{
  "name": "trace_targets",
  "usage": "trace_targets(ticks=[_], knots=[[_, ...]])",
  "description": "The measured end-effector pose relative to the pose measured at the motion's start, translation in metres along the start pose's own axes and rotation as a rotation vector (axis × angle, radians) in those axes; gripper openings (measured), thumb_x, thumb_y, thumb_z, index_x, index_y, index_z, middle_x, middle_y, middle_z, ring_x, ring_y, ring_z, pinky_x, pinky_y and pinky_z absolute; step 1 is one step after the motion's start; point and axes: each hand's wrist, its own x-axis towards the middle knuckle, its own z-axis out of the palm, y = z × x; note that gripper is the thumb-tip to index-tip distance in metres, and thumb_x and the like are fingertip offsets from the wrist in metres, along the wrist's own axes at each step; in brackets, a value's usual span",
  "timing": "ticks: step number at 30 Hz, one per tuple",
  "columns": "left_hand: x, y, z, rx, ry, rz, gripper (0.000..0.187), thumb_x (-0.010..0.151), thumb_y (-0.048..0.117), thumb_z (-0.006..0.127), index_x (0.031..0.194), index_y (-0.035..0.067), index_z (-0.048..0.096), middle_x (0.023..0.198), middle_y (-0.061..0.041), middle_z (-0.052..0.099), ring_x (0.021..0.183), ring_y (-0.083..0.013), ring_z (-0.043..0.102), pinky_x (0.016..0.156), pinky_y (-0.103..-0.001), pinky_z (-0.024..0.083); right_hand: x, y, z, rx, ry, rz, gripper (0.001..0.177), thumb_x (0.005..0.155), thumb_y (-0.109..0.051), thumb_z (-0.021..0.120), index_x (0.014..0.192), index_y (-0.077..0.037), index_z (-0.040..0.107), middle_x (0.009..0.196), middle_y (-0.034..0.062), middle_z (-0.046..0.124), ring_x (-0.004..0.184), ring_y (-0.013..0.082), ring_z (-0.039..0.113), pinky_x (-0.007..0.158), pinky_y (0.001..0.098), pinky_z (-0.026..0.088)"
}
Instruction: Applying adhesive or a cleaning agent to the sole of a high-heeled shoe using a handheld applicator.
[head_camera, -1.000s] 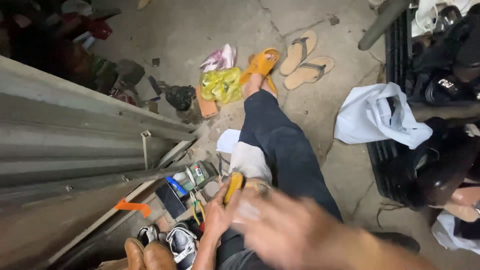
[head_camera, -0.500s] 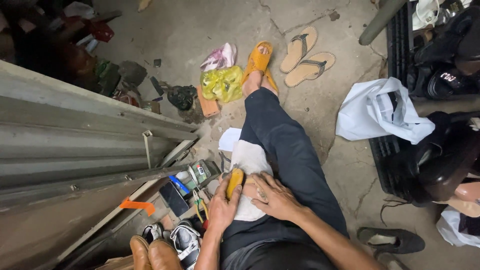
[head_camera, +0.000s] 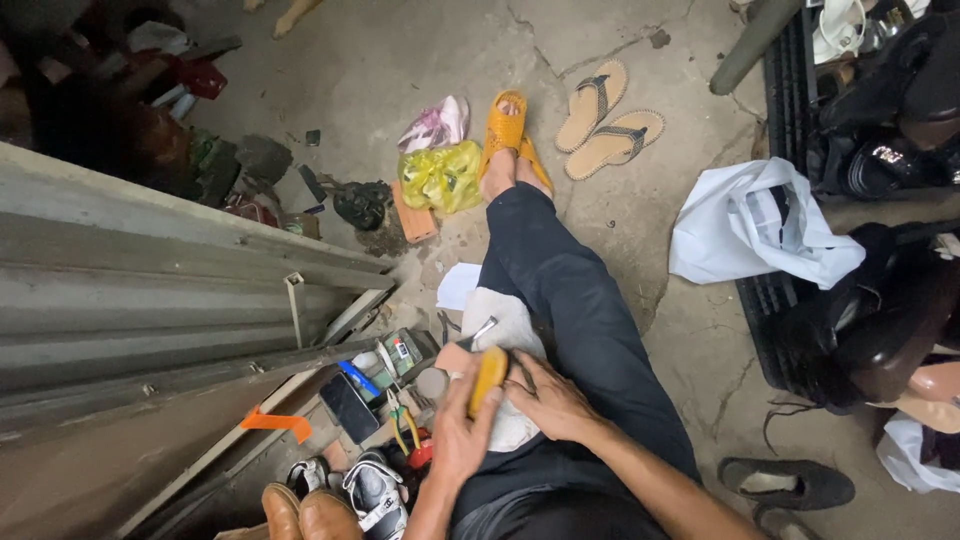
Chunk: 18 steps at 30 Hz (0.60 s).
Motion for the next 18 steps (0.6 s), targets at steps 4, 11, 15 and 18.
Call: trace_targets(ticks=[4, 11, 15, 18], knots=[[0.013, -0.019, -0.006, -0.065, 0.061, -0.145, 0.064, 0.095, 0.045, 0.056, 0.150, 0.015, 0.048, 0.145, -0.011, 0.061, 0.127, -0.0243, 0.062, 0.100, -0.037, 0.052, -0.014, -0.017, -0.010, 0.044, -0.026, 0.115, 0.078, 0.087, -0.063, 0.040, 0.159, -0.035, 0.032, 0.167, -0.0034, 0.034, 0.150, 0.0256, 0.038, 0.121, 0.0383, 0.031], [0.011, -0.024, 0.000, -0.017, 0.054, -0.040, 0.061, 0.098, 0.044, 0.052, 0.146, 0.006, 0.051, 0.141, -0.018, 0.061, 0.124, -0.0322, 0.063, 0.099, -0.048, 0.054, -0.014, -0.017, -0.007, 0.145, 0.028, 0.108, 0.076, 0.086, -0.058, 0.046, 0.157, -0.032, 0.038, 0.165, -0.0025, 0.039, 0.151, 0.0219, 0.038, 0.121, 0.0367, 0.031], [0.021, -0.002, -0.018, -0.066, 0.168, -0.285, 0.069, 0.094, 0.055, 0.047, 0.152, 0.017, 0.045, 0.151, -0.014, 0.053, 0.138, -0.0299, 0.052, 0.113, -0.042, 0.043, -0.016, -0.017, -0.004, 0.132, 0.060, 0.100, 0.074, 0.086, -0.058, 0.046, 0.155, -0.033, 0.040, 0.164, -0.0044, 0.041, 0.150, 0.0217, 0.040, 0.118, 0.0361, 0.035], [0.007, -0.003, -0.007, -0.021, -0.077, -0.053, 0.071, 0.097, 0.055, 0.044, 0.156, 0.015, 0.034, 0.124, -0.021, 0.068, 0.043, -0.0134, 0.051, 0.043, -0.038, 0.060, -0.017, -0.019, -0.006, 0.170, 0.074, 0.133, 0.072, 0.083, -0.054, 0.044, 0.153, -0.035, 0.044, 0.159, -0.0039, 0.050, 0.144, 0.0225, 0.049, 0.115, 0.0337, 0.039]])
